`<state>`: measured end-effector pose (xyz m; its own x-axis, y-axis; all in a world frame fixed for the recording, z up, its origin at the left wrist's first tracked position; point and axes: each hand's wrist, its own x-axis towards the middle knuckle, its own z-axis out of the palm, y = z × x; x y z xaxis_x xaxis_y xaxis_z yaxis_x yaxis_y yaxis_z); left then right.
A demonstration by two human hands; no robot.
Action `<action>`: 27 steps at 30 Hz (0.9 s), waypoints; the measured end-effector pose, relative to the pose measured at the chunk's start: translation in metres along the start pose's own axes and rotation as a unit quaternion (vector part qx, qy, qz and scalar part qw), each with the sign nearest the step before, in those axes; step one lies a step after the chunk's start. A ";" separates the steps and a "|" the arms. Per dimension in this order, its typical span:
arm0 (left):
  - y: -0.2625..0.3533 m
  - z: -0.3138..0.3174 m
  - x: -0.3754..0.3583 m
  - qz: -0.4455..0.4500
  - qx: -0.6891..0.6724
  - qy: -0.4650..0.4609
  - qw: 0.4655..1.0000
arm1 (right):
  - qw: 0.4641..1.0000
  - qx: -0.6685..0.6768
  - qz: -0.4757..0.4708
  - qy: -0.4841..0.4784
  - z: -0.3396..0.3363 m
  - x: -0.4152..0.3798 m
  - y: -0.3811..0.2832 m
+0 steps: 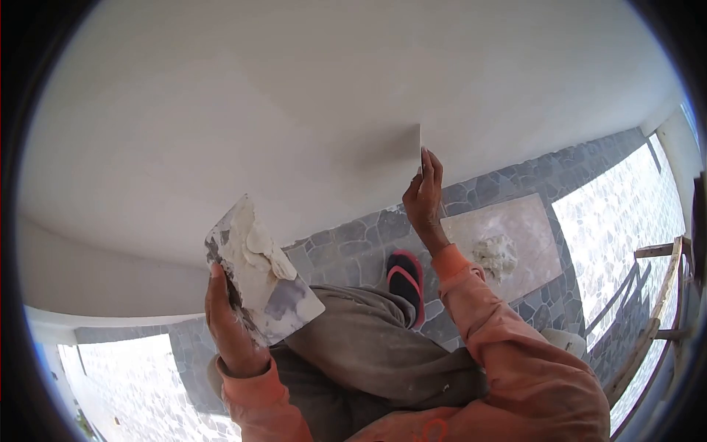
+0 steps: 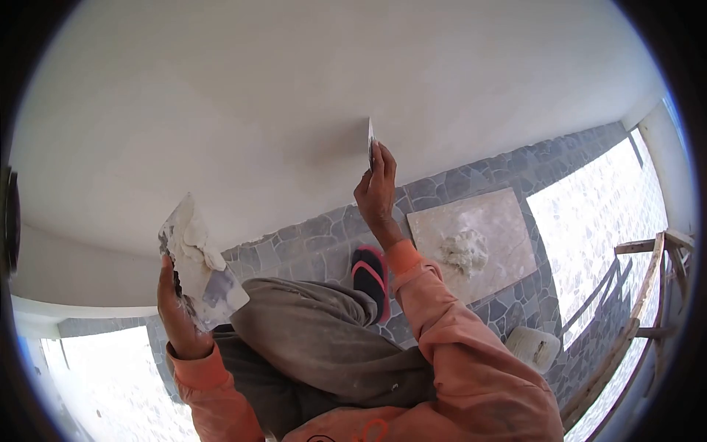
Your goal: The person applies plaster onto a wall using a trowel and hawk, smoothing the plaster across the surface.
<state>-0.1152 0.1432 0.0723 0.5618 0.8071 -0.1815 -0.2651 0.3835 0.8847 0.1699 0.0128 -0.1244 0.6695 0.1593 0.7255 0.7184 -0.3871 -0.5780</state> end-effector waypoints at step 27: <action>0.001 -0.005 -0.001 0.035 0.018 -0.023 0.999 | 0.944 0.193 0.176 -0.200 -0.111 -0.031 -0.074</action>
<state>-0.1202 0.1448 0.0711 0.5778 0.8101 -0.0993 -0.2768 0.3089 0.9099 0.0754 -0.0640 -0.0625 0.8423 0.4422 0.3082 0.4008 -0.1316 -0.9067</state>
